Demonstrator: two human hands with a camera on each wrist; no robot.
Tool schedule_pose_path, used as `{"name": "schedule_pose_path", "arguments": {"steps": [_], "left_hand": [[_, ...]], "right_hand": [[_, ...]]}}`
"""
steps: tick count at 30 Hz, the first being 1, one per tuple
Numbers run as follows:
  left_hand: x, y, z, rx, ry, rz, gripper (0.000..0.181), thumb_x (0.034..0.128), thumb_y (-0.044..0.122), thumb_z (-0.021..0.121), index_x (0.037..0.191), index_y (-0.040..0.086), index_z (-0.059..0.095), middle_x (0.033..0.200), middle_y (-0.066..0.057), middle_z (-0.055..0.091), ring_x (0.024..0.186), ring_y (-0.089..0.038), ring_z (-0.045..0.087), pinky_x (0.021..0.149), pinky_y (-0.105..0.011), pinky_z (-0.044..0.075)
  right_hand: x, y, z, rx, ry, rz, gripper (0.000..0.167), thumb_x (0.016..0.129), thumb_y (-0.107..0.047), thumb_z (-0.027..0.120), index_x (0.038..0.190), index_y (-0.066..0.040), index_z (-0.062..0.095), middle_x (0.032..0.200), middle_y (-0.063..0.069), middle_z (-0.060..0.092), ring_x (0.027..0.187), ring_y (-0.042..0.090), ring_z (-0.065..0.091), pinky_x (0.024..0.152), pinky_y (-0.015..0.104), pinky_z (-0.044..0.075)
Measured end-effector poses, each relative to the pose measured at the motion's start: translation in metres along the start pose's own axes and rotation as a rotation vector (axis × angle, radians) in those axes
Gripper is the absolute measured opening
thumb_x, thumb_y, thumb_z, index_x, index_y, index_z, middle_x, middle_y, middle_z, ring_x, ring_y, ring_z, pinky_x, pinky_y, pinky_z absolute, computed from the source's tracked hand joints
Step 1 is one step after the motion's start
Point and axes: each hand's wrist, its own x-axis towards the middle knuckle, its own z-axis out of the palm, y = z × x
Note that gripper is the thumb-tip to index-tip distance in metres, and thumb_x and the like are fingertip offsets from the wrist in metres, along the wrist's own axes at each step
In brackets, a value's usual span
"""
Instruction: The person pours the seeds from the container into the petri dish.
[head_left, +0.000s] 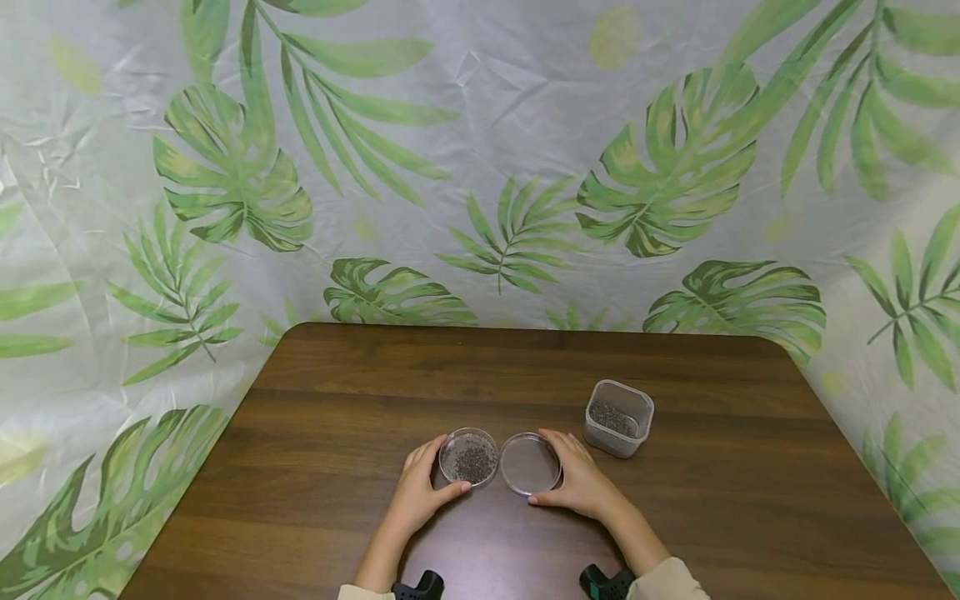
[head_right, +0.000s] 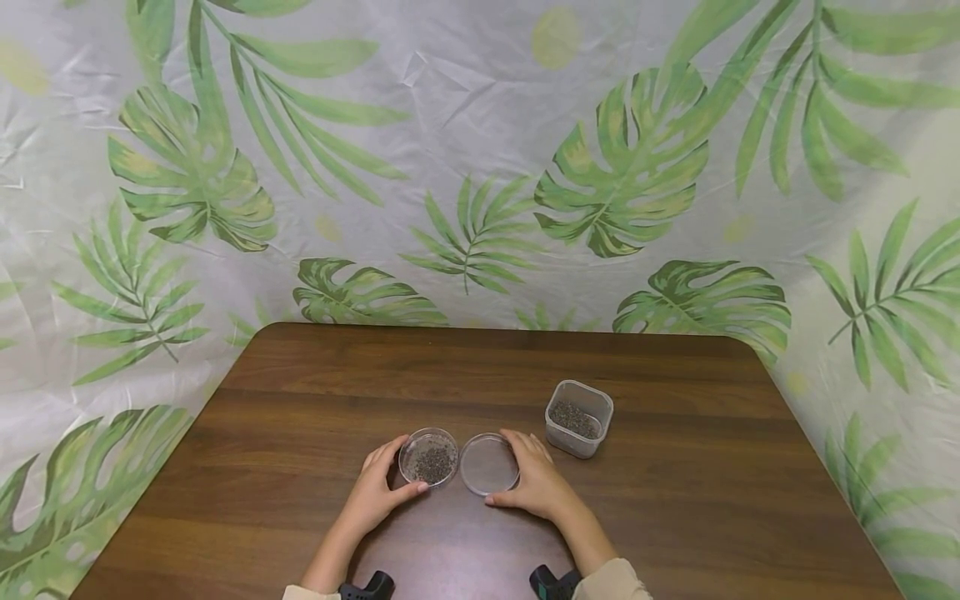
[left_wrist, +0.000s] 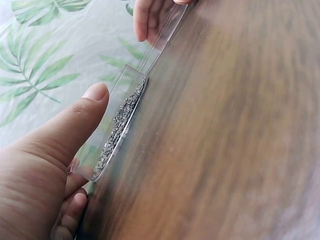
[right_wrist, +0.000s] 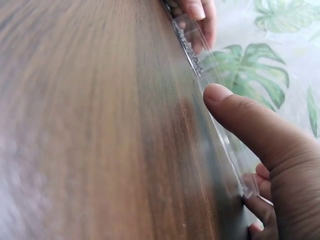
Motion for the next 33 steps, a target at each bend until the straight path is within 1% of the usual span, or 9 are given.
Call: {"name": "schedule_pose_path", "arguments": {"steps": [7,12,15,20,24,29,33], "left_hand": [[0.000,-0.001,0.000,0.012,0.000,0.006,0.083,0.0660,0.050,0.073,0.132,0.008,0.043,0.130,-0.010,0.046,0.120,-0.030,0.035,0.096,-0.049,0.031],[0.001,-0.002,0.000,0.010,0.003,0.007,0.083,0.0657,0.051,0.072,0.131,0.008,0.044,0.130,-0.010,0.046,0.120,-0.030,0.035,0.096,-0.049,0.031],[0.001,-0.002,0.001,0.011,0.001,0.005,0.083,0.0657,0.052,0.072,0.131,0.009,0.044,0.130,-0.010,0.046,0.120,-0.030,0.035,0.096,-0.049,0.031],[0.001,-0.002,0.001,0.012,-0.001,0.004,0.083,0.0658,0.051,0.072,0.131,0.009,0.044,0.130,-0.010,0.046,0.120,-0.030,0.035,0.095,-0.049,0.031],[0.000,-0.002,0.001,0.013,-0.004,0.000,0.083,0.0660,0.051,0.072,0.132,0.009,0.043,0.130,-0.010,0.046,0.121,-0.030,0.035,0.095,-0.049,0.031],[0.000,-0.002,0.000,0.011,0.000,0.005,0.083,0.0659,0.050,0.073,0.131,0.008,0.044,0.130,-0.010,0.046,0.120,-0.030,0.035,0.096,-0.049,0.031],[0.000,-0.001,0.000,0.009,0.004,0.011,0.082,0.0659,0.049,0.073,0.131,0.008,0.044,0.129,-0.010,0.046,0.120,-0.030,0.035,0.096,-0.049,0.031]], "right_hand": [[0.001,-0.003,0.000,0.015,0.030,-0.012,0.101,0.056,-0.048,0.080,0.135,-0.003,0.036,0.132,0.011,0.041,0.125,0.027,0.031,0.105,0.044,0.014],[0.000,-0.007,-0.001,0.031,0.052,0.001,0.099,0.057,-0.045,0.080,0.136,-0.005,0.035,0.133,0.009,0.040,0.123,0.026,0.033,0.099,0.047,0.027],[0.000,-0.010,-0.002,0.049,0.060,0.012,0.099,0.057,-0.043,0.081,0.136,-0.006,0.035,0.134,0.009,0.038,0.122,0.025,0.034,0.094,0.047,0.032],[0.001,-0.014,-0.001,0.078,0.075,0.020,0.099,0.058,-0.041,0.081,0.137,-0.006,0.033,0.135,0.011,0.036,0.120,0.029,0.037,0.092,0.048,0.035],[0.002,-0.017,0.000,0.105,0.095,0.010,0.099,0.059,-0.039,0.081,0.137,-0.005,0.032,0.136,0.012,0.035,0.118,0.031,0.038,0.090,0.048,0.036],[0.004,-0.022,0.001,0.143,0.121,-0.005,0.100,0.058,-0.035,0.083,0.138,-0.004,0.031,0.136,0.011,0.034,0.120,0.028,0.037,0.092,0.047,0.036],[0.006,-0.025,0.002,0.155,0.139,0.003,0.101,0.058,-0.037,0.083,0.138,-0.005,0.031,0.137,0.009,0.035,0.121,0.026,0.037,0.092,0.046,0.036]]}}
